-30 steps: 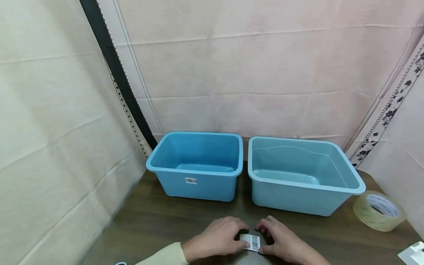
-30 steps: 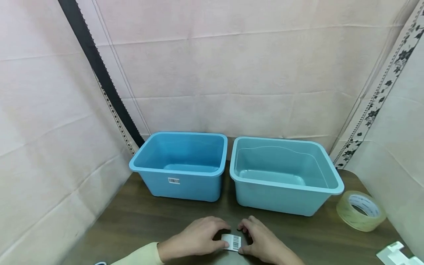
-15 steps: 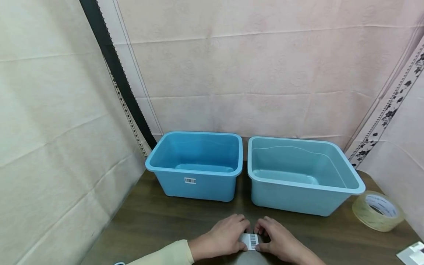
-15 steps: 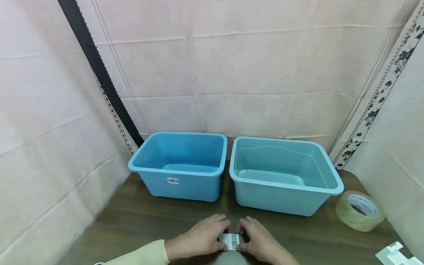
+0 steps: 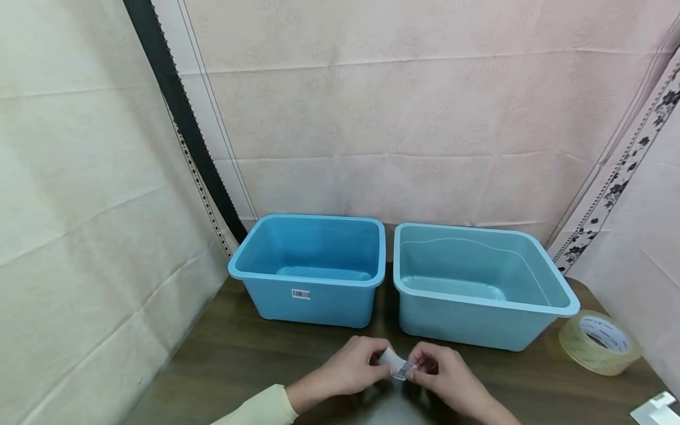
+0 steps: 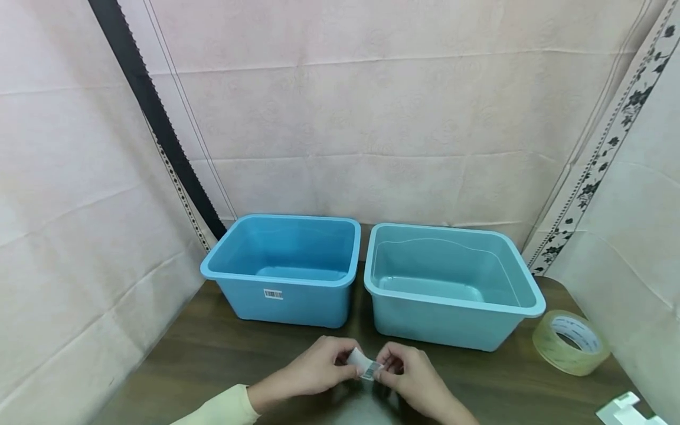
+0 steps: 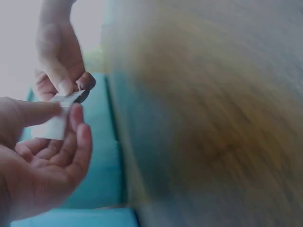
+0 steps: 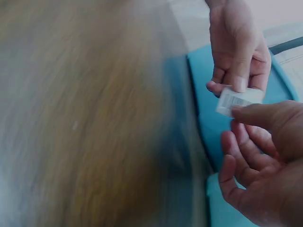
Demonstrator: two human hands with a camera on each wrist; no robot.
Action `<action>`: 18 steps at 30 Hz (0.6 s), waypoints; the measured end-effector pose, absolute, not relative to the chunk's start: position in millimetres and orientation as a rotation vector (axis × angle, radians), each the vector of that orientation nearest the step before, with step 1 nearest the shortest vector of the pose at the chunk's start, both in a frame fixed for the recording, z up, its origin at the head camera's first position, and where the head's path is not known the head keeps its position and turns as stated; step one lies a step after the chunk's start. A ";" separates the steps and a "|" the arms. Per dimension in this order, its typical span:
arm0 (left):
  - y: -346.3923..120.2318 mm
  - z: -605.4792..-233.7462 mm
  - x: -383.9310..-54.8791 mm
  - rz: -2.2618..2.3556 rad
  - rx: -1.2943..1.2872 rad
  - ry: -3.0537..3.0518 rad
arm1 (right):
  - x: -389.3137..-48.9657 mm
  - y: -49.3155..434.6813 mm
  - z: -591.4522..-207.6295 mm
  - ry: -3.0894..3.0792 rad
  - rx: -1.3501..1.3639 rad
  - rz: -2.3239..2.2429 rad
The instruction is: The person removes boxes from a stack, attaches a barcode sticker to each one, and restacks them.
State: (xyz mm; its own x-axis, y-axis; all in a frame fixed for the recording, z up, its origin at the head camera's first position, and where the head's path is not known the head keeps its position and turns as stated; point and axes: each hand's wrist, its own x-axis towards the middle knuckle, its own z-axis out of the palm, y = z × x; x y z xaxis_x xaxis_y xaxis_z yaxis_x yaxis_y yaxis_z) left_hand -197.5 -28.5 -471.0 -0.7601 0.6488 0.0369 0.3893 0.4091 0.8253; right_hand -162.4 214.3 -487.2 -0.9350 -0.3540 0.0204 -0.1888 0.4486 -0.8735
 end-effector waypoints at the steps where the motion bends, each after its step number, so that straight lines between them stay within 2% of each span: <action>1: -30.3 -467.1 -196.0 1.349 0.874 2.329 | -160.1 212.4 -483.4 2.535 -0.447 -1.534; 10: -37.7 -445.7 -184.8 1.740 0.697 2.074 | -135.9 175.5 -452.9 2.767 -0.013 -1.798; 18: -40.2 -445.7 -183.6 1.859 0.591 2.003 | -129.2 153.6 -450.6 3.063 -0.006 -1.721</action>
State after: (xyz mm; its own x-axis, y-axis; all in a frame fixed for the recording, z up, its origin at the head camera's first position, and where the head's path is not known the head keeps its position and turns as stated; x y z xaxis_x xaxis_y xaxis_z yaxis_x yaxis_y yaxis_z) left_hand -183.6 -40.2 -445.7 -0.8543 0.5189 0.0305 0.0691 0.0552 0.9961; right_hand -129.2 153.6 -450.6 -0.9316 0.1750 0.3185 -0.1811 0.5363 -0.8243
